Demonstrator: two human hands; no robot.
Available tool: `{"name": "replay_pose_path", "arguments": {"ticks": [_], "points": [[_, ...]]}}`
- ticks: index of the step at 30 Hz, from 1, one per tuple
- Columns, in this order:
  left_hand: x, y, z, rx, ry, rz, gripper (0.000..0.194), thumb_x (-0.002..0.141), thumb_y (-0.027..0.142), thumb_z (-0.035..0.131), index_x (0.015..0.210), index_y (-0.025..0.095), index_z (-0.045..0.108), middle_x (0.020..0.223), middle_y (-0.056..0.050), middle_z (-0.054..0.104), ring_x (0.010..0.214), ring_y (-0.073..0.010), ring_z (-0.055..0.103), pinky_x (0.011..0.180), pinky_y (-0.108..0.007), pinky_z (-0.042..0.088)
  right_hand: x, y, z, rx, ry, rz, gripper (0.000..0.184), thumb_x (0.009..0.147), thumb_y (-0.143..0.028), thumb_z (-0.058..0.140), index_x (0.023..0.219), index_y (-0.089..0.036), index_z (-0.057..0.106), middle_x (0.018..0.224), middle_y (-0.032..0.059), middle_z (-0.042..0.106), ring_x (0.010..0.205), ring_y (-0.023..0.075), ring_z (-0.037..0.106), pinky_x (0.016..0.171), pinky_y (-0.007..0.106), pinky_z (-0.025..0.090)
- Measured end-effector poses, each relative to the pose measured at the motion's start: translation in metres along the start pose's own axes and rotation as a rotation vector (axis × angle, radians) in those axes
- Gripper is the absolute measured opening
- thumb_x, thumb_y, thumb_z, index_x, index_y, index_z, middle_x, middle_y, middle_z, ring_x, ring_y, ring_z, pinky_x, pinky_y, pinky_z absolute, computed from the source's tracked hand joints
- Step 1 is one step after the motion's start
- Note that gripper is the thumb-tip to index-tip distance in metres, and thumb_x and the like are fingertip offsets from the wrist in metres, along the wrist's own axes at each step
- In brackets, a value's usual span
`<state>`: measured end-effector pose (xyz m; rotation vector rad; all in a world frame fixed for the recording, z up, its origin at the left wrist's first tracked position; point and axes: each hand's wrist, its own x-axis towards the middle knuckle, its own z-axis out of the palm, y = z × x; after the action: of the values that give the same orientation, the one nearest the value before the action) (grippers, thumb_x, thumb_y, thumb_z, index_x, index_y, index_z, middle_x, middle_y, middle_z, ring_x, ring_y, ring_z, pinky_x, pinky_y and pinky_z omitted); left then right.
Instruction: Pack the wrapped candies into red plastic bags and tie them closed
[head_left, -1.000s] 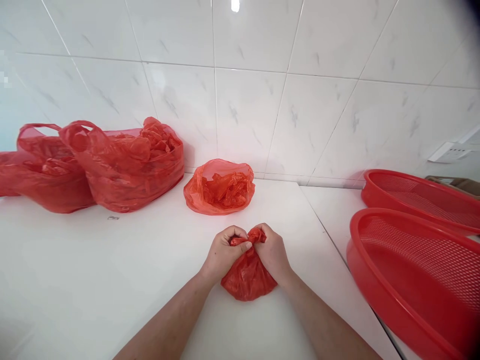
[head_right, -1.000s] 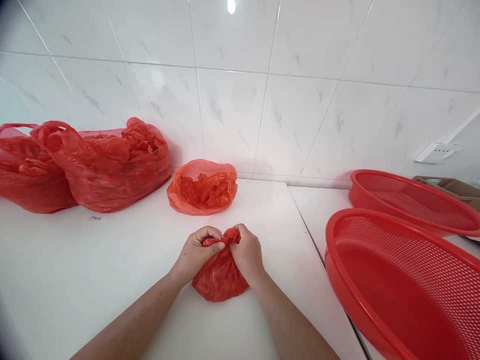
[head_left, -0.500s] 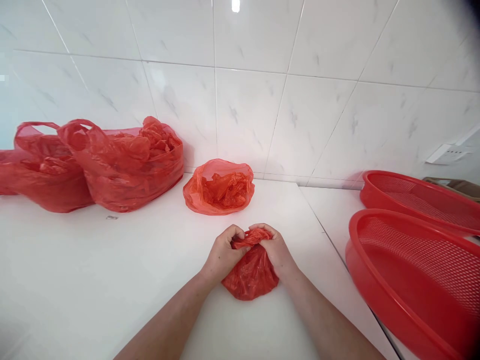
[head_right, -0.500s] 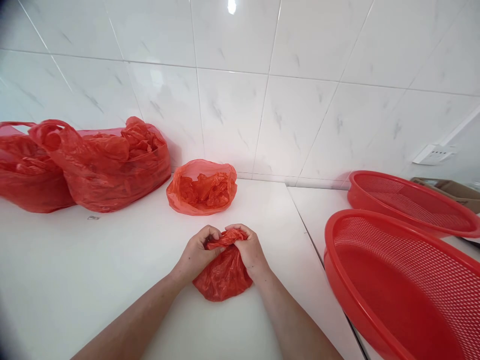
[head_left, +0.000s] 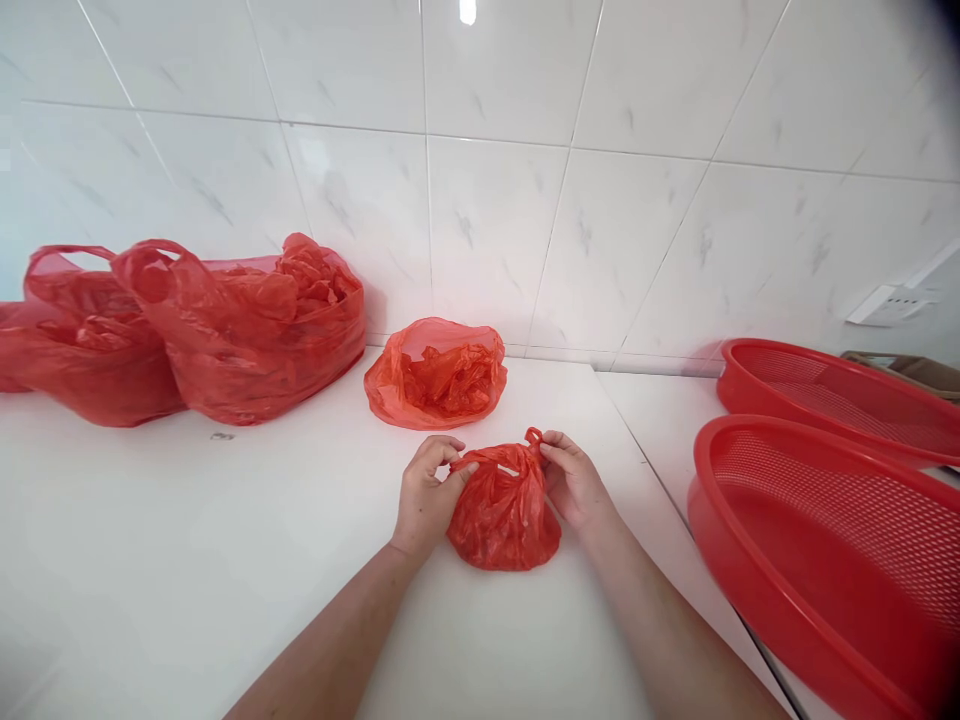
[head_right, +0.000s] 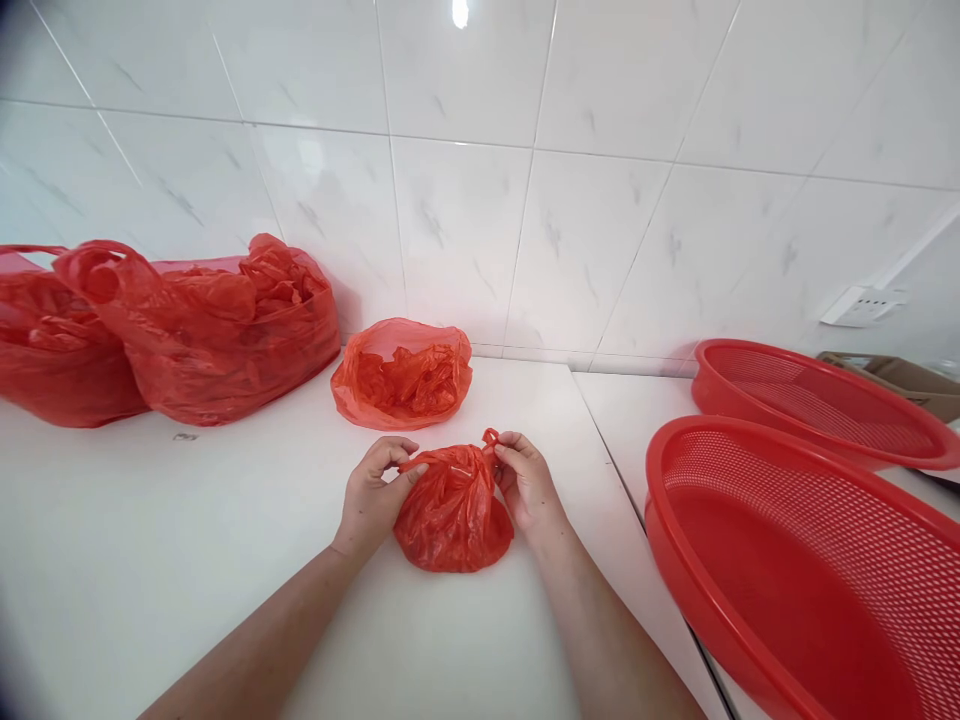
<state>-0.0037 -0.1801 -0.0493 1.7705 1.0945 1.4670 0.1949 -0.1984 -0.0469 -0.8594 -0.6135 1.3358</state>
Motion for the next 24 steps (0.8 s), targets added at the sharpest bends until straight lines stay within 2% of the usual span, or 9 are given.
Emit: {"name": "replay_pose_path", "arguments": {"ticks": [5,7,10,13,17,21,24], "points": [[0.004,0.0,-0.005,-0.028,0.048,-0.077,0.017,0.077,0.027,0.059,0.068,0.02,0.047,0.087,-0.001,0.059,0.085,-0.0148,0.054,0.08,-0.029,0.043,0.006,-0.004,-0.011,-0.598,0.144,-0.227,0.011,0.069,-0.024,0.06,0.077,-0.02,0.054,0.079,0.0012,0.066,0.075,0.0162,0.061,0.074,0.031,0.044],[0.004,0.0,-0.005,-0.065,0.054,-0.125,0.017,0.078,0.029,0.058,0.069,0.02,0.048,0.085,-0.001,0.058,0.081,-0.0142,0.054,0.079,-0.029,0.044,0.008,-0.004,-0.014,-0.78,0.202,-0.273,0.008,0.071,-0.023,0.053,0.078,-0.02,0.054,0.081,0.0018,0.066,0.075,0.0165,0.061,0.074,0.032,0.044],[0.004,0.0,-0.005,-0.143,0.071,-0.176,0.02,0.079,0.033,0.058,0.069,0.02,0.046,0.082,0.0,0.056,0.075,-0.013,0.051,0.074,-0.027,0.044,0.01,-0.005,-0.019,-0.961,0.329,-0.29,0.013,0.069,-0.021,0.045,0.079,-0.021,0.054,0.078,0.0007,0.063,0.071,0.0159,0.058,0.068,0.03,0.043],[0.003,0.001,-0.003,-0.223,0.088,-0.203,0.022,0.08,0.033,0.057,0.07,0.019,0.044,0.081,0.001,0.054,0.074,-0.0117,0.05,0.072,-0.025,0.042,0.011,-0.005,-0.023,-1.093,0.435,-0.258,0.018,0.066,-0.02,0.042,0.078,-0.021,0.055,0.077,-0.0002,0.062,0.068,0.0154,0.056,0.063,0.029,0.04],[0.001,0.002,-0.002,-0.297,0.119,-0.263,0.023,0.083,0.035,0.054,0.071,0.019,0.043,0.08,0.002,0.051,0.075,-0.0106,0.049,0.075,-0.025,0.042,0.012,-0.003,-0.022,-1.211,0.487,-0.233,0.019,0.066,-0.019,0.041,0.078,-0.023,0.056,0.083,0.0005,0.062,0.067,0.0154,0.054,0.058,0.028,0.036],[0.002,-0.001,-0.002,-0.321,0.14,-0.297,0.024,0.084,0.037,0.053,0.071,0.019,0.043,0.078,0.002,0.052,0.075,-0.0111,0.05,0.077,-0.027,0.043,0.013,-0.001,-0.022,-1.3,0.479,-0.243,0.018,0.066,-0.018,0.042,0.078,-0.023,0.055,0.085,0.001,0.062,0.069,0.0155,0.053,0.057,0.027,0.033],[0.006,-0.002,-0.007,-0.199,0.175,-0.22,0.022,0.084,0.037,0.053,0.074,0.02,0.044,0.08,0.001,0.053,0.076,-0.0125,0.052,0.076,-0.028,0.045,0.014,-0.002,-0.026,-1.292,0.41,-0.26,0.016,0.071,-0.023,0.043,0.081,-0.023,0.055,0.074,-0.0013,0.059,0.064,0.015,0.051,0.057,0.027,0.033]]}}
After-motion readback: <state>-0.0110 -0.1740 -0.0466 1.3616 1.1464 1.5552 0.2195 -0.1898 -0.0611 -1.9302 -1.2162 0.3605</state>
